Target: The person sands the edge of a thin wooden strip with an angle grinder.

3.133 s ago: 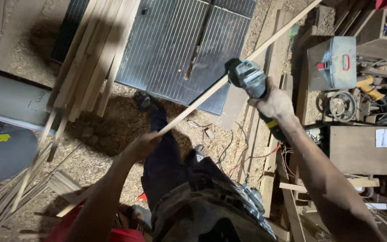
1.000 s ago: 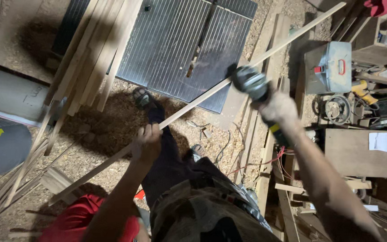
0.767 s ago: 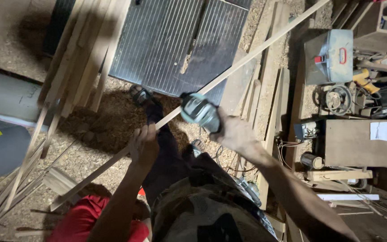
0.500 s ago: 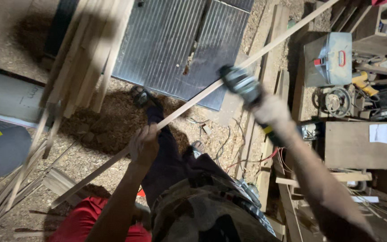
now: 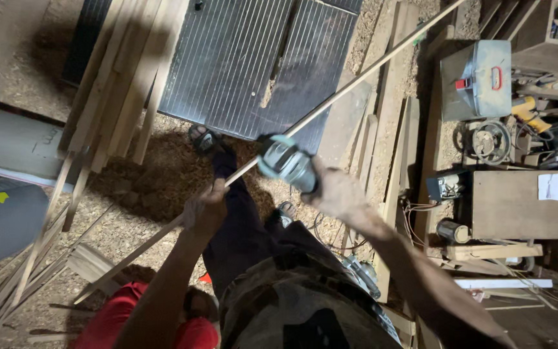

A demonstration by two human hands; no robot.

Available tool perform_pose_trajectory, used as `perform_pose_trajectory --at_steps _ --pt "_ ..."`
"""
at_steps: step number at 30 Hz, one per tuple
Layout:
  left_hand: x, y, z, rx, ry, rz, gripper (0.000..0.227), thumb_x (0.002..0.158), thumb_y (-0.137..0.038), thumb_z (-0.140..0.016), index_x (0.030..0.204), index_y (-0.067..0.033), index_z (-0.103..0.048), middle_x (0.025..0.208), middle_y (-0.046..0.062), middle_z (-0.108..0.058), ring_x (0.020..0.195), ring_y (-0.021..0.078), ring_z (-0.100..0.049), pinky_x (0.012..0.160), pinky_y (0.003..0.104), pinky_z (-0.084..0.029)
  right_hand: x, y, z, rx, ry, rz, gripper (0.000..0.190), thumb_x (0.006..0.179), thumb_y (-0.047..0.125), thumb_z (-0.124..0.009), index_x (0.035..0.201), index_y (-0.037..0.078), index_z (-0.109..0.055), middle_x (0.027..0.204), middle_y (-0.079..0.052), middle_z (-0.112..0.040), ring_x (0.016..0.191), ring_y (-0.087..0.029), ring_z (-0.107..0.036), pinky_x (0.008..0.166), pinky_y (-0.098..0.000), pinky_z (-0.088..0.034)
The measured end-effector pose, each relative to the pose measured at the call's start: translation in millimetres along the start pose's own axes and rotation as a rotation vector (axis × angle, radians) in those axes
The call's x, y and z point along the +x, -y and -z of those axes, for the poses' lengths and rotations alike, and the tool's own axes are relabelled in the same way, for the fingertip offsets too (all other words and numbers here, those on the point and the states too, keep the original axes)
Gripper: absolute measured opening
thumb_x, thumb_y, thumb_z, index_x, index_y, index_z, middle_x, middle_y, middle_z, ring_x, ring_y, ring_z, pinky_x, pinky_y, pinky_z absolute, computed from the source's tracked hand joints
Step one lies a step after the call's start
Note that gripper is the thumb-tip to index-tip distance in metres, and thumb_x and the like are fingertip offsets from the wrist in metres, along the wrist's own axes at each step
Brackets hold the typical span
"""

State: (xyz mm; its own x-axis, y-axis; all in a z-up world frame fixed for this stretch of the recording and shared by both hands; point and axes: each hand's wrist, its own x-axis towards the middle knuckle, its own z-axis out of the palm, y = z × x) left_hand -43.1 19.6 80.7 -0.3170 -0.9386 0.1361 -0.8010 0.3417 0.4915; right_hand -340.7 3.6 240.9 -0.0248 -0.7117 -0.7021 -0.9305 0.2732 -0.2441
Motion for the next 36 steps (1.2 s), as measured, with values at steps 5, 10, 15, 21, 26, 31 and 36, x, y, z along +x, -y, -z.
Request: perform_pose_trajectory --at_steps 5,10,15,21,26,31,36 --pt "-2 0 1 0.009 -0.030 -0.029 0.013 0.102 -0.020 -0.060 0.096 -0.0089 -0.064 0.079 0.016 -0.070 0.071 0.0405 -0.070 0.059 0.052 -0.054 19 -57 49 0.055 -0.154 -0.234 0.086 0.088 0.038 -0.073 0.159 0.018 -0.029 0.106 -0.018 -0.074 0.081 -0.031 -0.077 0.072 -0.0427 -0.065" --pt "1 -3 3 -0.012 -0.026 -0.037 0.018 0.104 -0.022 -0.060 0.092 -0.0081 -0.062 0.075 0.016 -0.070 0.066 0.0401 -0.069 0.054 0.052 -0.054 48 -98 74 0.032 -0.335 -0.184 0.091 0.083 0.044 -0.082 0.153 0.009 -0.036 0.118 -0.025 -0.071 0.099 -0.038 -0.073 0.088 -0.0465 -0.062" --pt "1 5 -5 -0.006 0.050 0.018 0.019 0.099 -0.026 -0.061 0.104 -0.0083 -0.067 0.062 0.022 -0.066 0.060 0.0439 -0.068 0.051 0.054 -0.054 14 -35 24 0.042 -0.147 -0.132 0.071 0.087 0.034 -0.074 0.147 0.016 -0.041 0.111 -0.023 -0.071 0.080 -0.033 -0.077 0.067 -0.0417 -0.066" --pt "-1 22 -12 -0.119 0.159 0.000 0.022 0.103 -0.025 -0.057 0.109 -0.0055 -0.065 0.068 0.025 -0.066 0.067 0.0476 -0.068 0.055 0.056 -0.055 6 -3 7 -0.045 -0.020 0.006 0.066 0.094 0.033 -0.067 0.150 0.017 -0.035 0.087 -0.019 -0.075 0.058 -0.027 -0.070 0.047 -0.0337 -0.058" --pt "-1 32 -13 -0.230 0.221 -0.005 0.026 0.104 -0.030 -0.053 0.106 -0.0057 -0.063 0.073 0.026 -0.066 0.072 0.0510 -0.066 0.060 0.059 -0.053 35 -62 52 0.194 -0.203 -0.279 0.083 0.088 0.036 -0.071 0.158 0.022 -0.029 0.096 -0.013 -0.072 0.067 -0.024 -0.072 0.058 -0.0404 -0.063" --pt "12 46 -25 -0.262 0.524 0.184 0.036 0.106 -0.037 -0.043 0.105 -0.0064 -0.061 0.084 0.029 -0.066 0.082 0.0536 -0.063 0.073 0.061 -0.050 78 -108 81 0.077 -0.366 -0.133 0.080 0.088 0.034 -0.079 0.151 0.011 -0.036 0.099 -0.019 -0.072 0.071 -0.026 -0.072 0.060 -0.0383 -0.061" --pt "6 67 -45 -0.403 0.495 0.125 0.048 0.106 -0.047 -0.041 0.099 -0.0035 -0.061 0.084 0.029 -0.064 0.083 0.0511 -0.063 0.071 0.056 -0.051 40 -47 22 -0.011 -0.192 -0.007 0.080 0.088 0.033 -0.074 0.154 0.016 -0.034 0.093 -0.021 -0.073 0.064 -0.025 -0.070 0.055 -0.0382 -0.063"
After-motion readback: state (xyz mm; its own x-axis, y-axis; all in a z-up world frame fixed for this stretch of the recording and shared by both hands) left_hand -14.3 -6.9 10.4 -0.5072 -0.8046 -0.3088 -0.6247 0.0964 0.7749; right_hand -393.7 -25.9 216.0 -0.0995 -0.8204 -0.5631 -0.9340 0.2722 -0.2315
